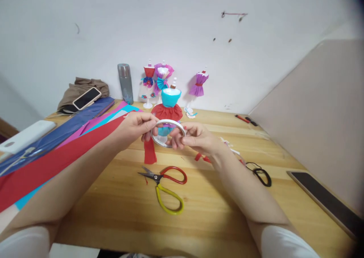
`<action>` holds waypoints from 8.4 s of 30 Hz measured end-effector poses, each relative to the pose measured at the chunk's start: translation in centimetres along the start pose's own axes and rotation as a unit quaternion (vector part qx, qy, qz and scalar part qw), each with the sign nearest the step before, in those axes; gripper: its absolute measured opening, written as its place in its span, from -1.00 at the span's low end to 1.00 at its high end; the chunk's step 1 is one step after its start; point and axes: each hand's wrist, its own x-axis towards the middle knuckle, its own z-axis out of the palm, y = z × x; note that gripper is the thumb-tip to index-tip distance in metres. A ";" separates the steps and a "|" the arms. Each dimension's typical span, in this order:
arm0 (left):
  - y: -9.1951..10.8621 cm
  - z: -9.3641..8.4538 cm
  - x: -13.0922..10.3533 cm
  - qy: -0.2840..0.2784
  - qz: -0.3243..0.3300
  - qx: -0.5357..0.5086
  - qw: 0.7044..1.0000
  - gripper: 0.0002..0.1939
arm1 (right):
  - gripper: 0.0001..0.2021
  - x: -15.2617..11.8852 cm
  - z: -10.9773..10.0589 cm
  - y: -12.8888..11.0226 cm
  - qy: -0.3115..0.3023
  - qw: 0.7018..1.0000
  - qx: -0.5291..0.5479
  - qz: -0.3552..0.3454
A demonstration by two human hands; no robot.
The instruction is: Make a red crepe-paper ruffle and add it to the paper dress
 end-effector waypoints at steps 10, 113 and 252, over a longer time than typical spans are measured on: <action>-3.1 1.0 1.7 0.010 -0.024 -0.160 0.987 -0.54 | -0.56 -0.5 1.3 -2.1 0.154 0.983 -0.096 -0.006; -0.7 4.8 -1.3 0.028 -0.001 0.105 0.994 -0.87 | -0.91 -2.8 5.7 -0.4 0.247 0.780 -0.570 -0.073; 3.3 2.1 -1.6 0.160 -0.042 -0.336 0.927 -0.75 | -0.71 -4.7 -1.7 -2.7 -0.002 0.894 -0.315 0.320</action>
